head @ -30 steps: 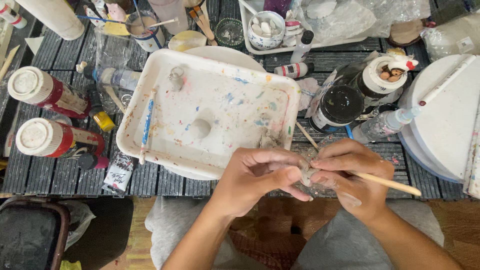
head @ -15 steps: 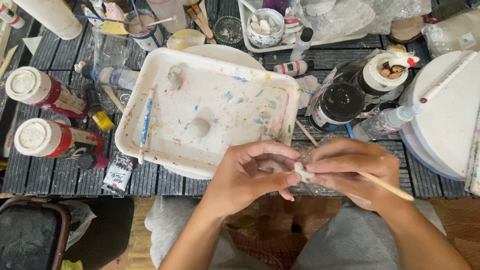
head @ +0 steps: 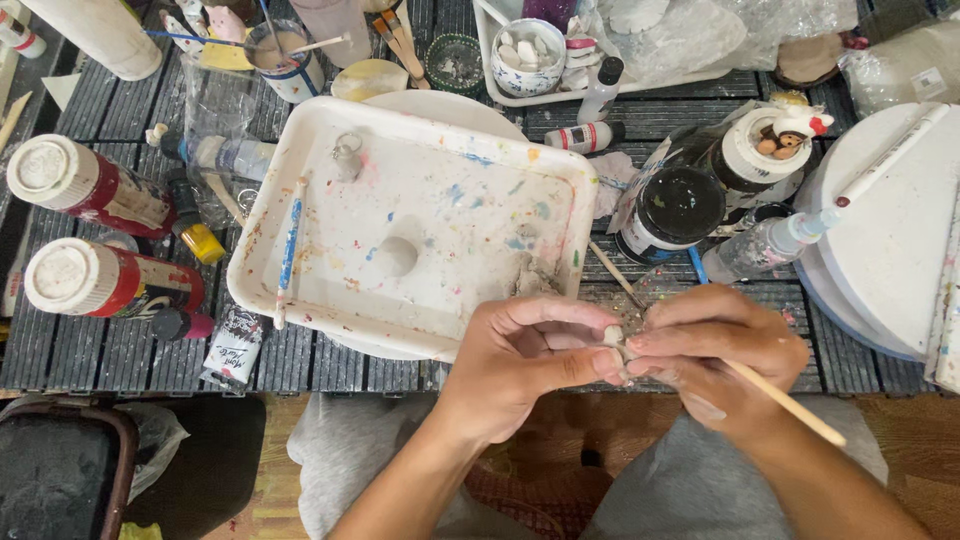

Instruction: The person shapes a small piece of clay using a wooden stick and their fingers. They repeatedly smooth and refine the surface of the clay piece, occasionally dipping the tool into water to aid in shaping.

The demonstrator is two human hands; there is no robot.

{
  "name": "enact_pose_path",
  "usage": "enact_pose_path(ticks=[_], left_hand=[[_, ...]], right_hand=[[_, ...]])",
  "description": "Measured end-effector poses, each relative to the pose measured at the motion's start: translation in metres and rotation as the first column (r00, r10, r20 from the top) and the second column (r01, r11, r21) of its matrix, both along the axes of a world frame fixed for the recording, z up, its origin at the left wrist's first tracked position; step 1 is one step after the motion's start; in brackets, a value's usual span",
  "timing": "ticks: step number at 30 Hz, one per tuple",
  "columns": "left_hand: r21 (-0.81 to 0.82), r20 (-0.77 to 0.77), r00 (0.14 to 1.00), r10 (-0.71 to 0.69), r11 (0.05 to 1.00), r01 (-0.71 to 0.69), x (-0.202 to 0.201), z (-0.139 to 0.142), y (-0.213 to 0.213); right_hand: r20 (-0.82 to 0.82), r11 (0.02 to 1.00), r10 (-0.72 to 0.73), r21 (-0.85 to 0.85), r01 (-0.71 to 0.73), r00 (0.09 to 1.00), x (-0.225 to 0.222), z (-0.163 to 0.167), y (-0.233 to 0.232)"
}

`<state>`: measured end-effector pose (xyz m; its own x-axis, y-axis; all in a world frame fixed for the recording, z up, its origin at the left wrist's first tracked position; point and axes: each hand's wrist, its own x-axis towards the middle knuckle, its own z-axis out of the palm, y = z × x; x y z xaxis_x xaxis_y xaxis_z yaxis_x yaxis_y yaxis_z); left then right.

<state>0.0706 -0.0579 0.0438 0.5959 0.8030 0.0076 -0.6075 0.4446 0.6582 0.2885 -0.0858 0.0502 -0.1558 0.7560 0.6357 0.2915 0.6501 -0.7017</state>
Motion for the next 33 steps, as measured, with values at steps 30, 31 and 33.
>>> enact_pose_path(ticks=[30,31,33], left_hand=[[0.161,-0.086,0.990,0.111,0.982,-0.096,-0.006,0.002,0.002],[0.157,-0.079,0.992,0.100,0.984,-0.086,-0.006,0.001,0.002],[0.062,-0.071,0.996,0.052,0.997,-0.048,-0.006,0.000,0.003]], right_hand=[[0.005,0.985,-0.037,-0.169,0.038,0.999,-0.002,0.017,-0.006],[-0.004,0.986,-0.022,-0.163,0.021,1.000,-0.001,0.015,-0.007],[-0.048,0.985,0.037,-0.170,-0.044,0.998,0.002,0.011,-0.007]])
